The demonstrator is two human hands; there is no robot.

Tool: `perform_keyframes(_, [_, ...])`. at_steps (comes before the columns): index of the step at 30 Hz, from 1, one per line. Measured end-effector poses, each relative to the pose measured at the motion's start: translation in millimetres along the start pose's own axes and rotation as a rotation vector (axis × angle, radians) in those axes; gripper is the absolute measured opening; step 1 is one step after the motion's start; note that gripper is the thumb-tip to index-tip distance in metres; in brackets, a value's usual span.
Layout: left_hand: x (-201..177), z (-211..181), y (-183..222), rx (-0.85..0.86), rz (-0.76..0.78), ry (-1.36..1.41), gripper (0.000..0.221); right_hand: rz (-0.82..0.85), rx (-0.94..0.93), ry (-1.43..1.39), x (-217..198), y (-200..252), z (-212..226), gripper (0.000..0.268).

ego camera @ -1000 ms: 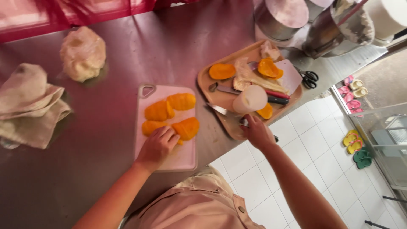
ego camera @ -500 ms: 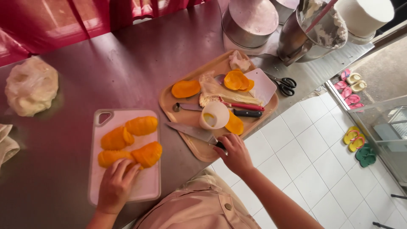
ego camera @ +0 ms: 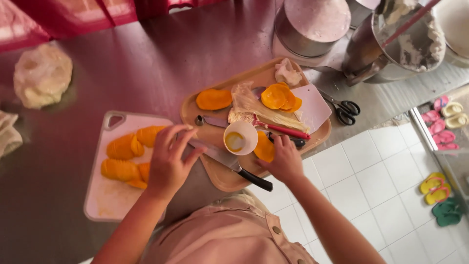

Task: The person slices peeled mango flesh into thin pieces on a cutting board with a knife, briefly presses a slice into a small cup, then carries the board to a frosted cake and arranges the mango slices by hand in a curved row along the cake's top edge.

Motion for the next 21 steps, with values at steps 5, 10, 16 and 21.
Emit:
perform_keyframes(5, [10.1, -19.1, -24.0, -0.086, -0.05, 0.228, 0.043, -0.077, 0.002, -0.16, 4.7, -5.4, -6.9, 0.068])
perform_keyframes(10, [28.3, 1.4, -26.5, -0.281, -0.047, 0.628, 0.046, -0.281, -0.069, -0.336, -84.8, 6.3, 19.8, 0.064])
perform_keyframes(16, [75.8, -21.5, -47.1, -0.3, -0.036, 1.785, 0.068, -0.238, -0.407, -0.529, -121.3, 19.3, 144.7, 0.075])
perform_keyframes(21, [51.1, 16.3, -40.5, -0.611, -0.286, 2.041, 0.066, -0.314, -0.549, -0.556, -119.4, 30.4, 143.6, 0.073])
Point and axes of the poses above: each hand's wrist, its own y-axis away from the middle knuckle, its own x-axis out of the palm, z = x × y, the point moved 9 cm from there along -y, towards the middle knuckle, and after that the axes turned 10 degrees about z, right-handed, at the moved point
